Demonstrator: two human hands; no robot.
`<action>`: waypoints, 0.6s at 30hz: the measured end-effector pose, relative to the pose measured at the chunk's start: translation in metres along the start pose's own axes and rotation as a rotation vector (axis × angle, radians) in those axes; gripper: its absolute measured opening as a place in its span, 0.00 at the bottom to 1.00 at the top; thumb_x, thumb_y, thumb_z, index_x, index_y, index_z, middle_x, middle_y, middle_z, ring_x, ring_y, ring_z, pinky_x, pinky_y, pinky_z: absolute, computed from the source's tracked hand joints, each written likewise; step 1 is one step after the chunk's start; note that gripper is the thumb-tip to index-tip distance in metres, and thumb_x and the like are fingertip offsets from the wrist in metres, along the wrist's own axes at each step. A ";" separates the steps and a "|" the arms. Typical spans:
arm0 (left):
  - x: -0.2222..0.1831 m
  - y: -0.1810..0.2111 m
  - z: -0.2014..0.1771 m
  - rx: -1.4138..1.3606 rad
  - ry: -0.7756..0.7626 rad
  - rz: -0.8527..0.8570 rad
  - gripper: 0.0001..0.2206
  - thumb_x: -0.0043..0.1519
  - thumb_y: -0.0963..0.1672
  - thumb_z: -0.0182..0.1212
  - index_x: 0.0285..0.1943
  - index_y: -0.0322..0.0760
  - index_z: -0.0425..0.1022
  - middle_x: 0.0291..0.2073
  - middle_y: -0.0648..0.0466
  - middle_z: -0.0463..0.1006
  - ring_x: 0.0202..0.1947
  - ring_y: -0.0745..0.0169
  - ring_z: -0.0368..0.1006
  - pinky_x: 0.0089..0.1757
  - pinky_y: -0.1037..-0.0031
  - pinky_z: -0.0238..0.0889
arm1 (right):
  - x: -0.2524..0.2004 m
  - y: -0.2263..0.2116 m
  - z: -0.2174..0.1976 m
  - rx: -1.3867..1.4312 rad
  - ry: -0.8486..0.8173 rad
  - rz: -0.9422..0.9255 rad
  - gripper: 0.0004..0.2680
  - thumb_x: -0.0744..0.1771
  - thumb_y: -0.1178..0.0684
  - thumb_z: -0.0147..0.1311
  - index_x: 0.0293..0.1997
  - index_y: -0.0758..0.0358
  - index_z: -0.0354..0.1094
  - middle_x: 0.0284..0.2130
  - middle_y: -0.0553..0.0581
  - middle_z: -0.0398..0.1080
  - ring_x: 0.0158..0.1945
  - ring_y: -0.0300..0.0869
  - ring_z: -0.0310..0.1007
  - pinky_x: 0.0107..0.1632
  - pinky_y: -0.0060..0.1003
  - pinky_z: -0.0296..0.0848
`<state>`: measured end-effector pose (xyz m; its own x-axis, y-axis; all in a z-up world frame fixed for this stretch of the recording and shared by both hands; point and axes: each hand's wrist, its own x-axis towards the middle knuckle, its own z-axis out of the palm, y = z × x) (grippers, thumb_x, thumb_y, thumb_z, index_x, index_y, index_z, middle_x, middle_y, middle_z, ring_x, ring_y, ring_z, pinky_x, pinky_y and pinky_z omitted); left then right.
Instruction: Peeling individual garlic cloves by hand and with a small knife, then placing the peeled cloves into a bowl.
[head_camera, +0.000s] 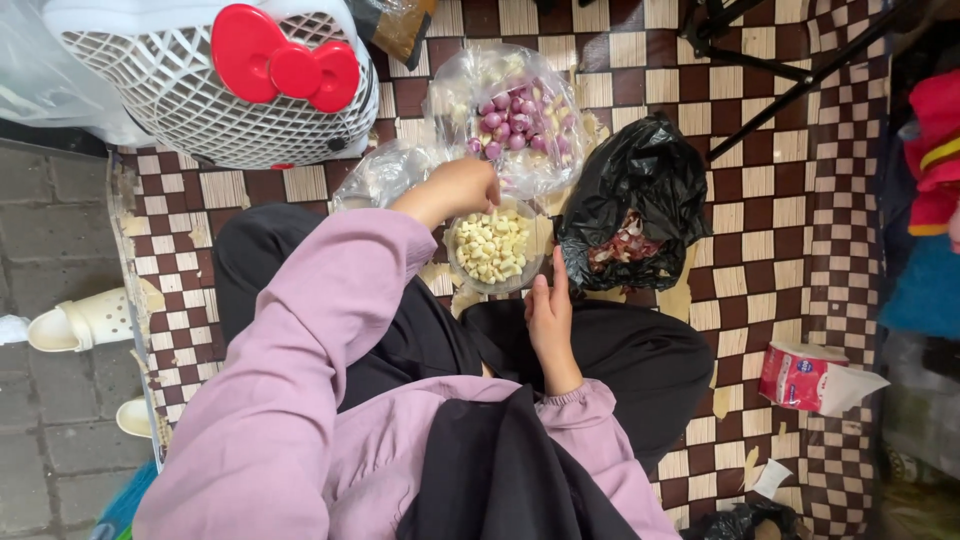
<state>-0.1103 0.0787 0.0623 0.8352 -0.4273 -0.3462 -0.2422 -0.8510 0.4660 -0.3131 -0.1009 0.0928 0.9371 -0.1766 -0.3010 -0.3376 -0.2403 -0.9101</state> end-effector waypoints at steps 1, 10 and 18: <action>-0.003 0.002 -0.002 -0.037 -0.107 0.058 0.11 0.52 0.41 0.60 0.40 0.49 0.84 0.37 0.51 0.83 0.46 0.43 0.77 0.46 0.51 0.68 | 0.001 0.000 0.000 -0.004 0.002 -0.003 0.19 0.72 0.51 0.35 0.74 0.57 0.42 0.15 0.53 0.62 0.15 0.39 0.63 0.16 0.29 0.61; 0.081 -0.060 0.020 0.156 0.283 -0.146 0.12 0.54 0.41 0.61 0.47 0.37 0.78 0.40 0.46 0.77 0.45 0.43 0.75 0.41 0.49 0.69 | 0.003 0.001 0.000 0.065 0.021 0.064 0.19 0.72 0.50 0.35 0.73 0.55 0.43 0.15 0.53 0.59 0.14 0.37 0.60 0.14 0.27 0.58; 0.090 -0.084 0.013 0.061 0.448 -0.336 0.09 0.58 0.38 0.54 0.45 0.32 0.77 0.36 0.45 0.77 0.41 0.41 0.77 0.39 0.52 0.71 | 0.007 0.000 0.000 0.094 0.014 0.101 0.18 0.71 0.49 0.35 0.73 0.52 0.45 0.15 0.54 0.58 0.14 0.38 0.60 0.14 0.27 0.59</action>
<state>-0.0209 0.1075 -0.0183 0.9962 0.0306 -0.0820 0.0566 -0.9397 0.3371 -0.3065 -0.1025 0.0911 0.8971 -0.2090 -0.3893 -0.4200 -0.1301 -0.8981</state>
